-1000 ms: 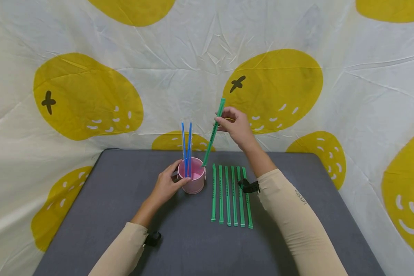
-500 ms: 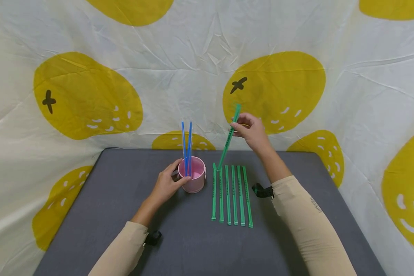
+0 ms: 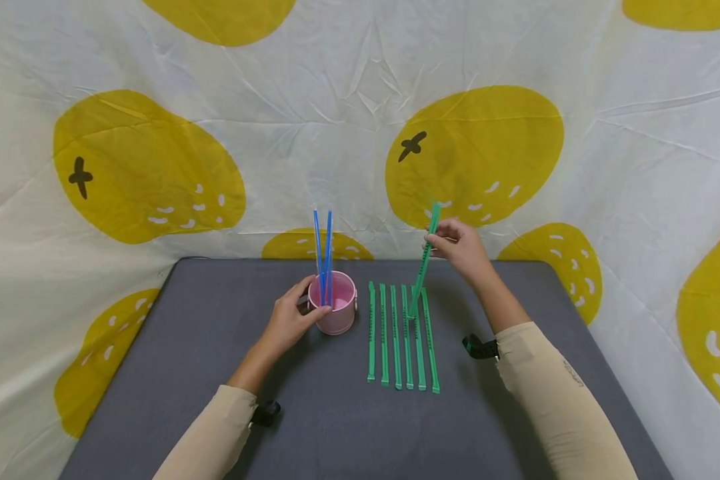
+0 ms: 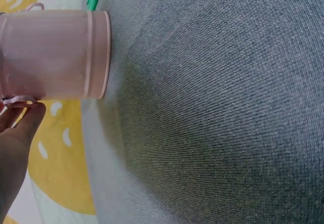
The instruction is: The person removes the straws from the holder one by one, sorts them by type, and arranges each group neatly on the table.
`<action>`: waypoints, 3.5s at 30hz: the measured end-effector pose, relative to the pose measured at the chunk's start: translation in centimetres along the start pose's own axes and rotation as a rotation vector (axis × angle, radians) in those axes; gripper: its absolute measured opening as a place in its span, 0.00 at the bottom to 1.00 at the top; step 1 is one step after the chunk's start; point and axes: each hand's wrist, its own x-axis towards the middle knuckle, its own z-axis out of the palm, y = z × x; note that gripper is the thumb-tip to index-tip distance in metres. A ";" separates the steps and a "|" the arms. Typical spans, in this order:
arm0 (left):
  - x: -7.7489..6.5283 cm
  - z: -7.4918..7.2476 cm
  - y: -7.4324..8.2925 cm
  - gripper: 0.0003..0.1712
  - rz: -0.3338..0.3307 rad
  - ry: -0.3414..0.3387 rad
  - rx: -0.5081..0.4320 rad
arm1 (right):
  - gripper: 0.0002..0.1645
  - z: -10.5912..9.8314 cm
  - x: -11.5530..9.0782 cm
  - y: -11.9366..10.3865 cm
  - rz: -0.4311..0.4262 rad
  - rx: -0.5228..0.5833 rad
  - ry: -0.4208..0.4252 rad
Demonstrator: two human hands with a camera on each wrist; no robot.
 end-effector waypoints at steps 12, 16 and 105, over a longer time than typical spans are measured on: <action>-0.2 -0.2 0.2 0.44 -0.005 -0.005 0.005 | 0.24 -1.9 -1.5 3.2 0.160 -0.157 -0.053; -0.1 -0.2 0.1 0.44 -0.010 -0.006 0.004 | 0.26 -2.5 -1.8 4.1 0.220 -0.211 -0.071; 0.1 -0.7 0.5 0.44 -0.016 -0.013 0.019 | 0.14 -0.3 -4.5 9.6 0.269 -0.567 -0.074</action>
